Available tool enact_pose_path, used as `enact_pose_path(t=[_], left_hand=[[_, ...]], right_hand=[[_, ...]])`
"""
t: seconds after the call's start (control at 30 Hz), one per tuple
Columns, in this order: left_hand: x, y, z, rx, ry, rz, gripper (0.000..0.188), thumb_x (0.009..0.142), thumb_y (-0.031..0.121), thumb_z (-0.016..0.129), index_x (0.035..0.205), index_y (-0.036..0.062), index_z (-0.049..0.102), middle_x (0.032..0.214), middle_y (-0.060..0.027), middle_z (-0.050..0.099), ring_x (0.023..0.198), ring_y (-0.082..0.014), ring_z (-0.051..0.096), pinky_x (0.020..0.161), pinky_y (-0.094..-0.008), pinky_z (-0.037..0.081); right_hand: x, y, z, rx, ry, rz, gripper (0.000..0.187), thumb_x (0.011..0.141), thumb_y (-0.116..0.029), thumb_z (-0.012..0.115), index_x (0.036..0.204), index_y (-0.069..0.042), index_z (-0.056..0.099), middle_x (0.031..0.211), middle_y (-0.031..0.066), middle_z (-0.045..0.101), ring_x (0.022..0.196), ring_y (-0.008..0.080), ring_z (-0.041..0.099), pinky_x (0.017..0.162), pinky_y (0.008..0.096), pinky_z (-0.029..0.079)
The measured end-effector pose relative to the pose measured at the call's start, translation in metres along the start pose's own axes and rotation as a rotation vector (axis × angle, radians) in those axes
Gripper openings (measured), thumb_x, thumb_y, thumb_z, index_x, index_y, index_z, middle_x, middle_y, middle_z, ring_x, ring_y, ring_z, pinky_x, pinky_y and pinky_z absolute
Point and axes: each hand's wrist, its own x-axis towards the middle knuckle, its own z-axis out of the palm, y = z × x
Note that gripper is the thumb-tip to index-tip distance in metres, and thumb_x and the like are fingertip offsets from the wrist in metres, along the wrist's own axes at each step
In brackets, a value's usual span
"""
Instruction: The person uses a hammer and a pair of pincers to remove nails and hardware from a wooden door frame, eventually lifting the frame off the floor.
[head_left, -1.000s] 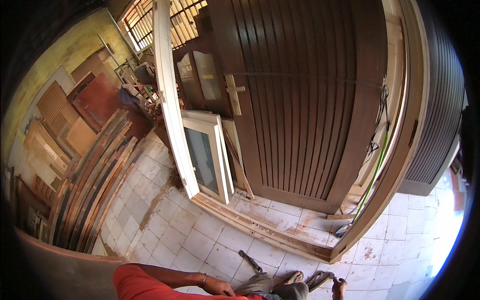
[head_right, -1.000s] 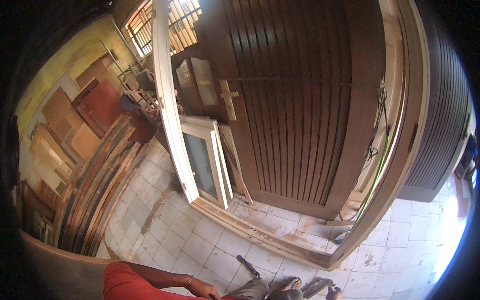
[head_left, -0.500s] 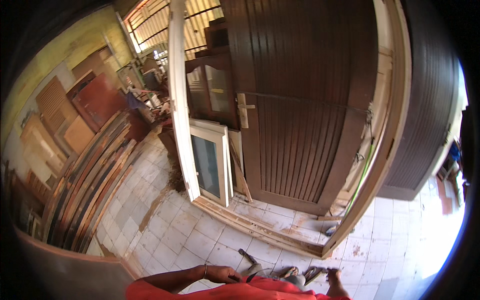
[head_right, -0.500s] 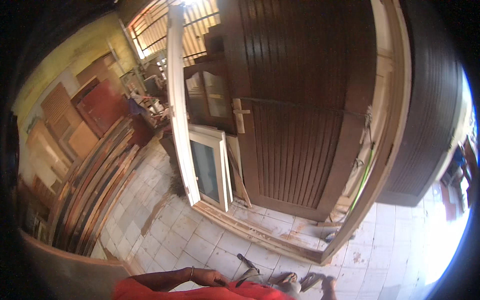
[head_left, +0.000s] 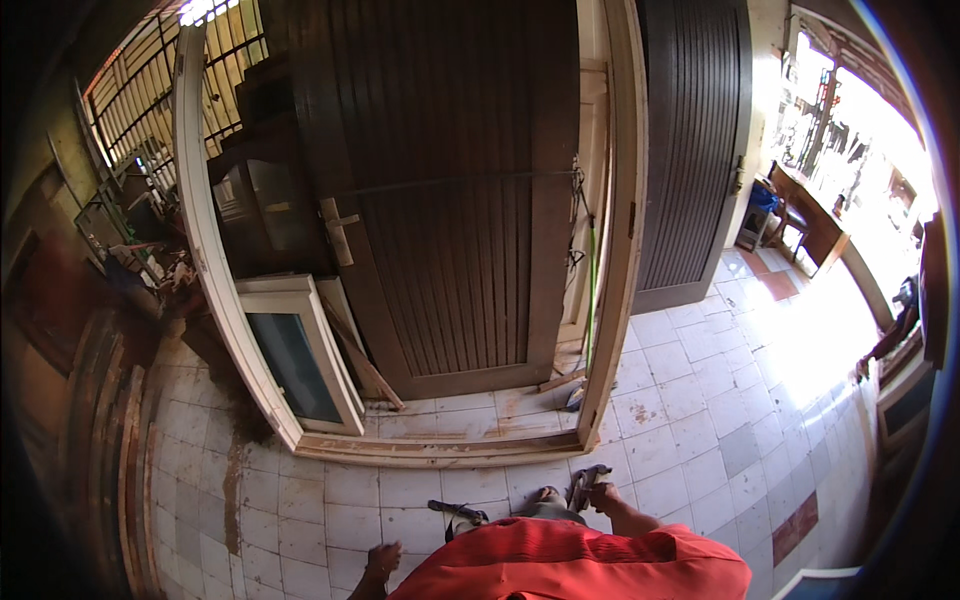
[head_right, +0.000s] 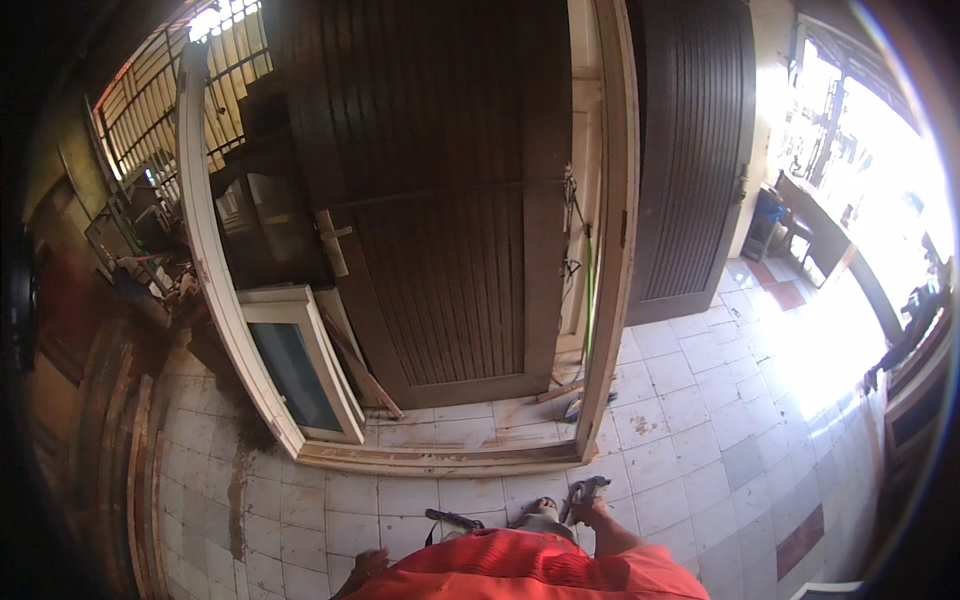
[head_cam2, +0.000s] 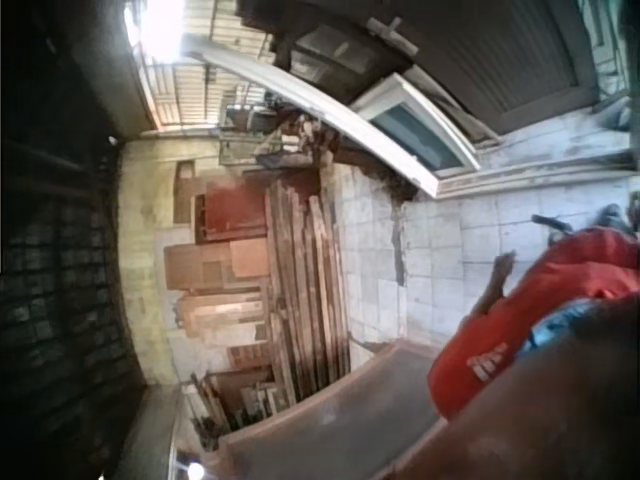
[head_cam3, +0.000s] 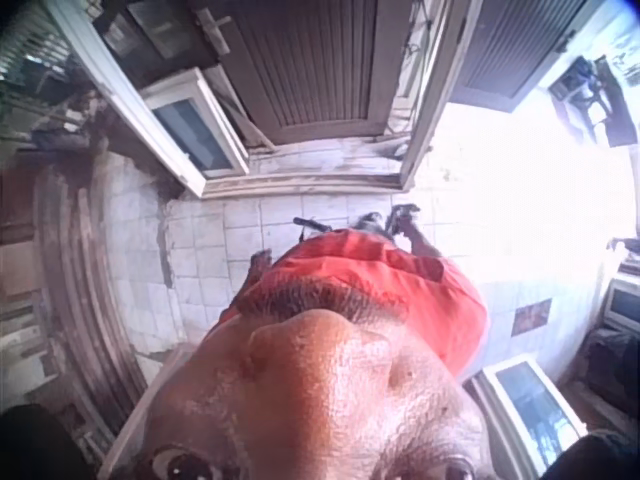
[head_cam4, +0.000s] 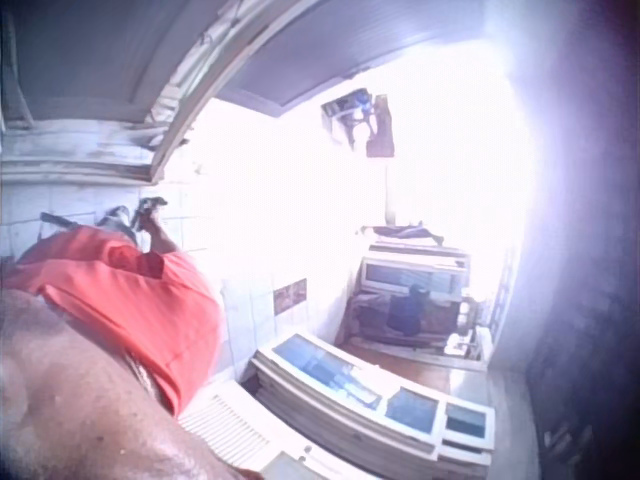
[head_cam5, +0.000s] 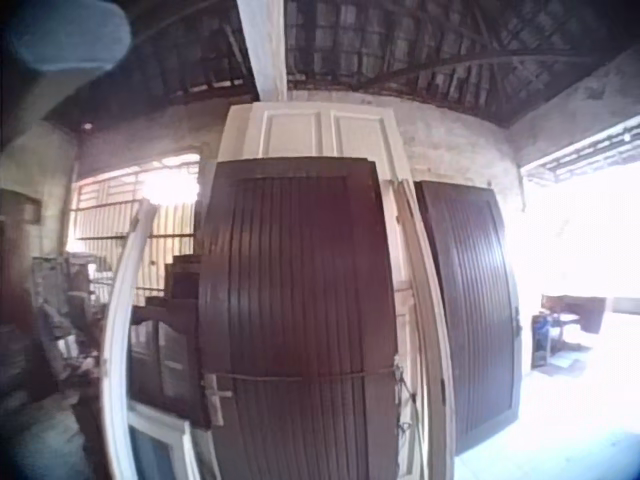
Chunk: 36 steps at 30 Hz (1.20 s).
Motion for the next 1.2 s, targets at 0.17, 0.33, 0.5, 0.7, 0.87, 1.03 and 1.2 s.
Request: enact_pose_path(t=[0.17,0.33,0.5,0.7,0.87,1.03,1.2], left_hand=[[-0.014,-0.073,0.031,-0.158,-0.004,-0.475,0.028,0.091,0.032,0.064,0.081,0.0057,0.063,0.068,-0.0031,0.058,0.052,-0.0154,0.053,0.048,-0.0325,0.045],[0.031,-0.056,0.060,-0.067,-0.068,-0.118,0.032,0.091,0.035,0.063,0.079,0.0051,0.063,0.066,-0.0041,0.059,0.052,-0.0156,0.054,0.048,-0.0327,0.047],[0.082,-0.009,0.081,-0.136,0.032,-0.107,0.039,0.094,0.041,0.054,0.077,0.0075,0.060,0.065,-0.0060,0.058,0.056,-0.0192,0.058,0.056,-0.0356,0.049],[0.116,0.001,0.087,-0.077,0.092,0.096,0.043,0.092,0.042,0.053,0.065,0.0088,0.059,0.062,-0.0076,0.061,0.059,-0.0225,0.061,0.060,-0.0385,0.048],[0.095,-0.030,0.091,-0.207,0.088,-0.105,0.032,0.089,0.033,0.057,0.072,0.0065,0.060,0.069,-0.0146,0.064,0.064,-0.0297,0.063,0.063,-0.0433,0.050],[0.070,-0.076,0.094,0.209,-0.141,-0.097,0.012,0.084,0.019,0.057,0.085,0.0075,0.061,0.076,-0.0160,0.065,0.068,-0.0322,0.066,0.065,-0.0470,0.052],[0.066,-0.070,0.097,0.194,-0.127,0.072,0.013,0.081,0.021,0.061,0.085,0.0085,0.060,0.066,-0.0089,0.060,0.059,-0.0255,0.060,0.056,-0.0425,0.049]], right_hand=[[-0.036,0.042,-0.005,-0.308,-0.095,0.056,0.034,0.097,-0.038,0.052,0.113,-0.014,0.069,0.091,0.0049,0.070,0.076,0.0169,0.069,0.055,0.0331,0.057],[-0.040,0.077,-0.026,-0.316,-0.067,0.169,0.032,0.102,-0.029,0.046,0.130,-0.024,0.060,0.110,0.0064,0.067,0.081,0.0172,0.071,0.063,0.0291,0.061],[-0.046,0.048,-0.038,-0.444,0.010,0.031,0.038,0.100,-0.035,0.051,0.128,-0.012,0.061,0.101,0.0080,0.070,0.073,0.0181,0.070,0.060,0.0296,0.059],[-0.052,-0.007,-0.039,-0.089,0.142,0.040,0.055,0.087,-0.040,0.069,0.121,0.003,0.062,0.082,0.0101,0.072,0.065,0.0183,0.068,0.059,0.0334,0.054],[-0.056,-0.015,-0.038,-0.144,0.130,-0.112,0.058,0.084,-0.039,0.074,0.124,0.002,0.061,0.068,0.0054,0.064,0.051,0.0110,0.054,0.047,0.0301,0.045],[-0.049,-0.024,-0.052,0.076,0.065,0.072,0.056,0.085,-0.033,0.075,0.127,0.001,0.059,0.062,0.0019,0.058,0.047,0.0094,0.049,0.043,0.0281,0.042],[-0.013,-0.044,-0.074,0.057,0.098,-0.016,0.055,0.084,-0.038,0.075,0.125,-0.004,0.061,0.078,0.0085,0.068,0.066,0.0145,0.063,0.050,0.0288,0.051]])
